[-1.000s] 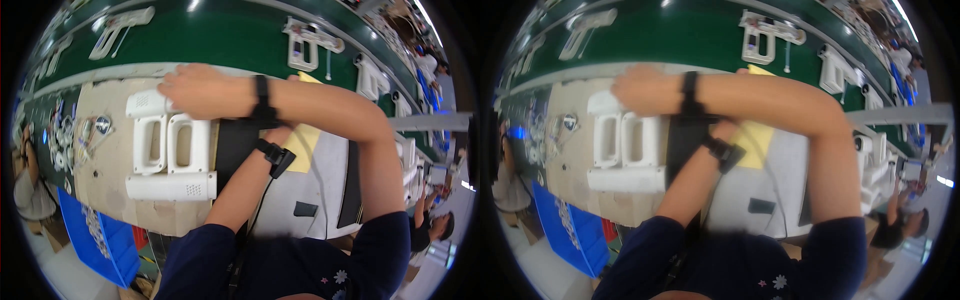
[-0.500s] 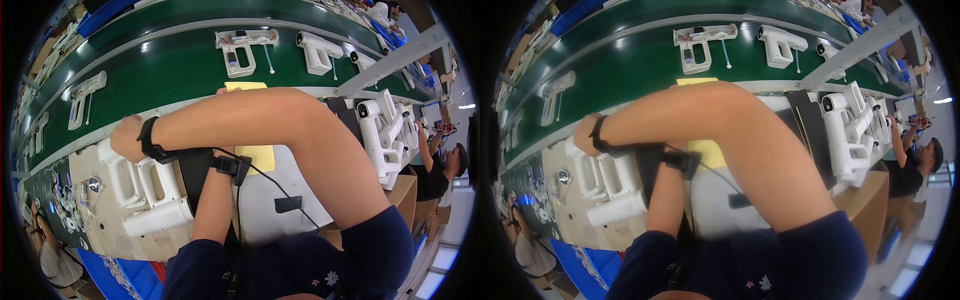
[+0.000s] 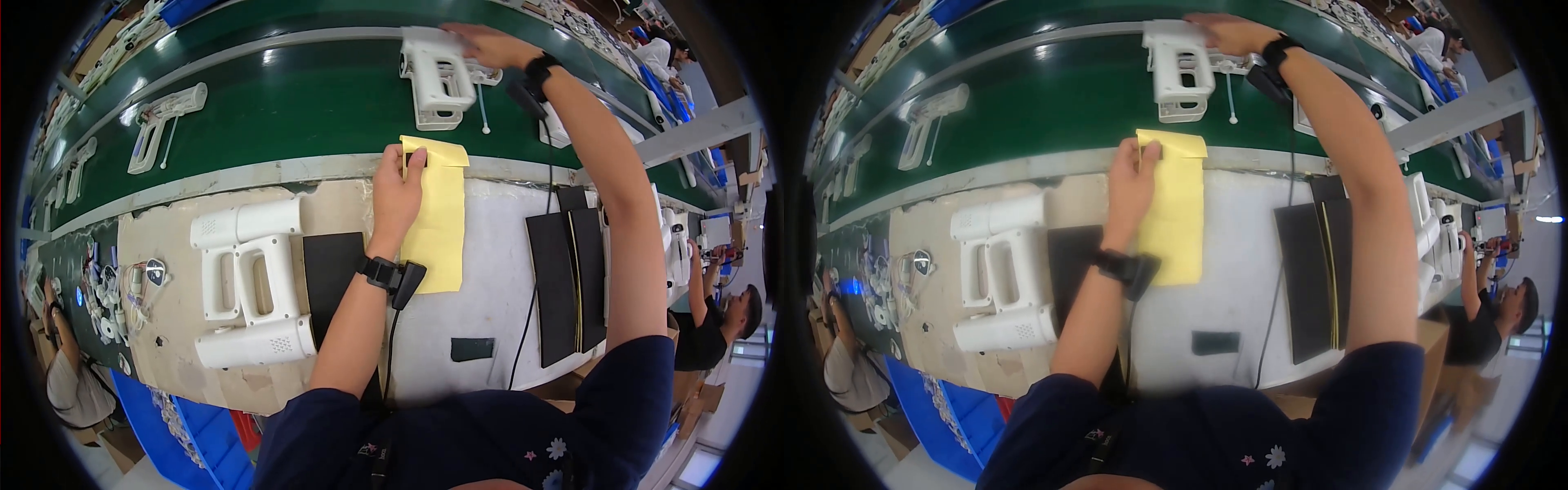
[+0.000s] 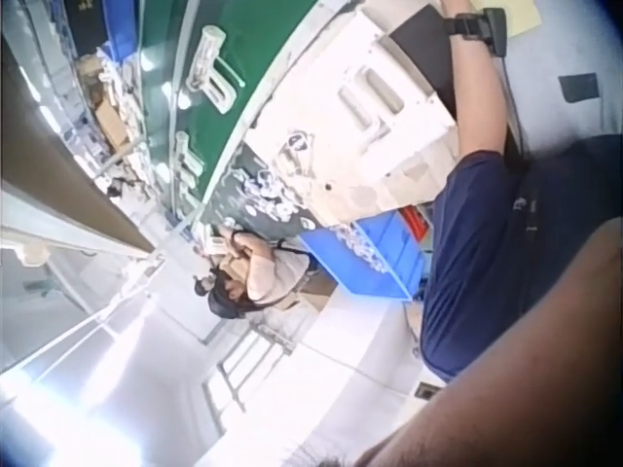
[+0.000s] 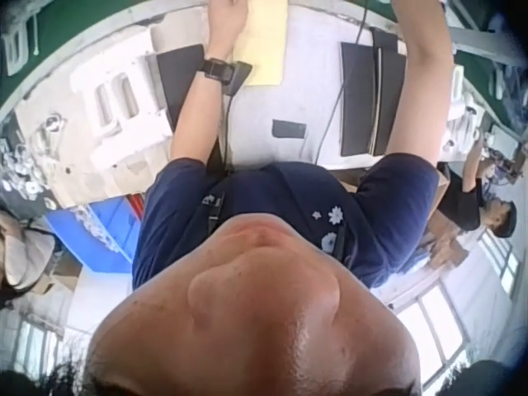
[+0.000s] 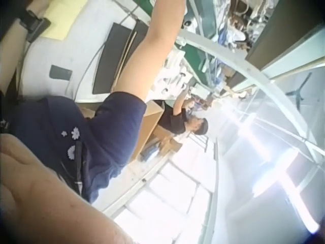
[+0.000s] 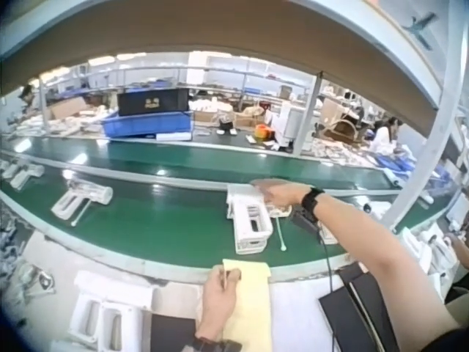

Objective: The person picks up a white plastic housing from a stack, peels a black adhesive strip from a yellow backing sheet, and presses the strip onto the housing. They then place the housing onto a moving conveyor belt and repeat the process.

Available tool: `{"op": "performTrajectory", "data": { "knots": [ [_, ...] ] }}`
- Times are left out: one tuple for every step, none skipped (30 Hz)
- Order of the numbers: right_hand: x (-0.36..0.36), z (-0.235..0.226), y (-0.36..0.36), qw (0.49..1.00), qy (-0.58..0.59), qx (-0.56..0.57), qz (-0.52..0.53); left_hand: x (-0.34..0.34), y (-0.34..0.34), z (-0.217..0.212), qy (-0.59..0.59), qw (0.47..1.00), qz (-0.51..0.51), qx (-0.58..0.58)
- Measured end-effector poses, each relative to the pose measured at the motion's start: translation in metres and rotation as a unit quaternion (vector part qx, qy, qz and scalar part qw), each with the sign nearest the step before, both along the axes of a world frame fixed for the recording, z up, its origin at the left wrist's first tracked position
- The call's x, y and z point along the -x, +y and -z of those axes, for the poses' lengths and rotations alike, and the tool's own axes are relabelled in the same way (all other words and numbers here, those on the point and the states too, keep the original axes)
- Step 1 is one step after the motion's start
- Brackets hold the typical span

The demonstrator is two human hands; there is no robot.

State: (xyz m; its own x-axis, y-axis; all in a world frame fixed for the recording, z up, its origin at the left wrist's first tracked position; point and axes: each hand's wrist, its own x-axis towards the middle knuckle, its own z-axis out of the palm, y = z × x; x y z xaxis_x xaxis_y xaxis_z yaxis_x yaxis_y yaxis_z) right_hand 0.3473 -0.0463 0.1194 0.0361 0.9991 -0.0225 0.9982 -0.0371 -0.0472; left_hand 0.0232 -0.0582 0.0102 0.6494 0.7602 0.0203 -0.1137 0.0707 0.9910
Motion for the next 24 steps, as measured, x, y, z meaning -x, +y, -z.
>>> {"op": "performTrajectory", "data": {
  "knots": [
    [-0.002,0.006,-0.006,1.0,0.018,0.012,0.004,0.0,0.002,0.003,0.007,1.0,0.001,-0.015],
    [-0.004,0.011,-0.01,0.999,0.035,0.023,0.008,0.0,0.003,0.005,0.014,0.999,0.003,-0.03],
    [-0.007,0.012,-0.013,0.999,0.036,0.024,0.007,-0.001,0.002,0.003,0.016,0.999,0.002,-0.029],
    [-0.01,0.013,-0.016,0.999,0.036,0.03,0.011,-0.003,0.0,0.002,-0.006,1.0,0.005,-0.014],
    [-0.012,0.015,-0.016,0.999,0.036,0.036,0.016,-0.003,-0.001,0.0,-0.028,1.0,0.007,0.002],
    [-0.01,0.014,-0.014,0.998,0.038,0.037,0.015,-0.002,0.0,0.0,-0.026,1.0,0.006,0.003],
    [-0.009,0.012,-0.01,0.996,0.038,0.056,0.055,-0.002,0.001,0.001,-0.022,1.0,0.002,-0.002],
    [-0.007,0.011,-0.007,0.992,0.037,0.075,0.094,0.0,0.002,0.001,-0.017,1.0,-0.002,-0.007],
    [-0.008,0.014,-0.006,0.992,0.038,0.075,0.093,0.0,0.002,0.0,-0.016,1.0,-0.003,-0.007],
    [-0.009,0.017,-0.004,0.99,0.041,0.09,0.096,0.0,0.003,0.0,-0.009,1.0,0.001,0.001],
    [-0.009,0.021,-0.001,0.989,0.045,0.104,0.099,0.001,0.003,-0.001,-0.002,1.0,0.005,0.009],
    [-0.016,0.027,-0.002,0.989,0.045,0.105,0.099,-0.001,0.002,0.0,-0.002,1.0,0.006,0.009],
    [-0.027,0.032,-0.005,0.992,0.037,0.094,0.078,-0.004,0.001,0.001,-0.016,1.0,0.009,0.02],
    [-0.038,0.036,-0.011,0.995,0.028,0.083,0.056,-0.007,-0.001,0.001,-0.03,0.999,0.012,0.031],
    [-0.04,0.039,-0.014,0.995,0.03,0.084,0.055,-0.006,0.0,0.001,-0.028,0.999,0.011,0.032],
    [-0.043,0.041,-0.017,0.998,0.026,0.051,0.024,-0.006,-0.001,0.0,-0.031,0.999,0.009,0.032],
    [-0.046,0.043,-0.02,1.0,0.021,0.018,-0.005,-0.006,-0.001,0.0,-0.035,0.999,0.007,0.033],
    [-0.047,0.042,-0.021,1.0,0.023,0.019,-0.006,-0.005,-0.001,-0.001,-0.033,0.999,0.006,0.033],
    [-0.043,0.036,-0.02,0.999,0.027,0.04,0.017,-0.003,0.0,-0.001,-0.019,1.0,0.004,0.024],
    [-0.04,0.03,-0.02,0.997,0.031,0.062,0.04,-0.001,0.0,-0.001,-0.005,1.0,0.002,0.014],
    [-0.034,0.021,-0.02,0.992,0.057,0.08,0.081,-0.001,0.001,0.001,-0.003,1.0,0.002,0.014],
    [-0.034,0.022,-0.019,0.992,0.058,0.081,0.08,0.0,0.001,0.002,-0.006,1.0,-0.005,0.005],
    [-0.03,0.021,-0.017,0.991,0.065,0.085,0.08,0.001,0.001,0.004,-0.008,1.0,-0.013,-0.004],
    [-0.034,0.019,-0.019,0.99,0.067,0.088,0.084,-0.001,0.001,0.002,-0.011,1.0,-0.01,-0.003]
  ]
}}
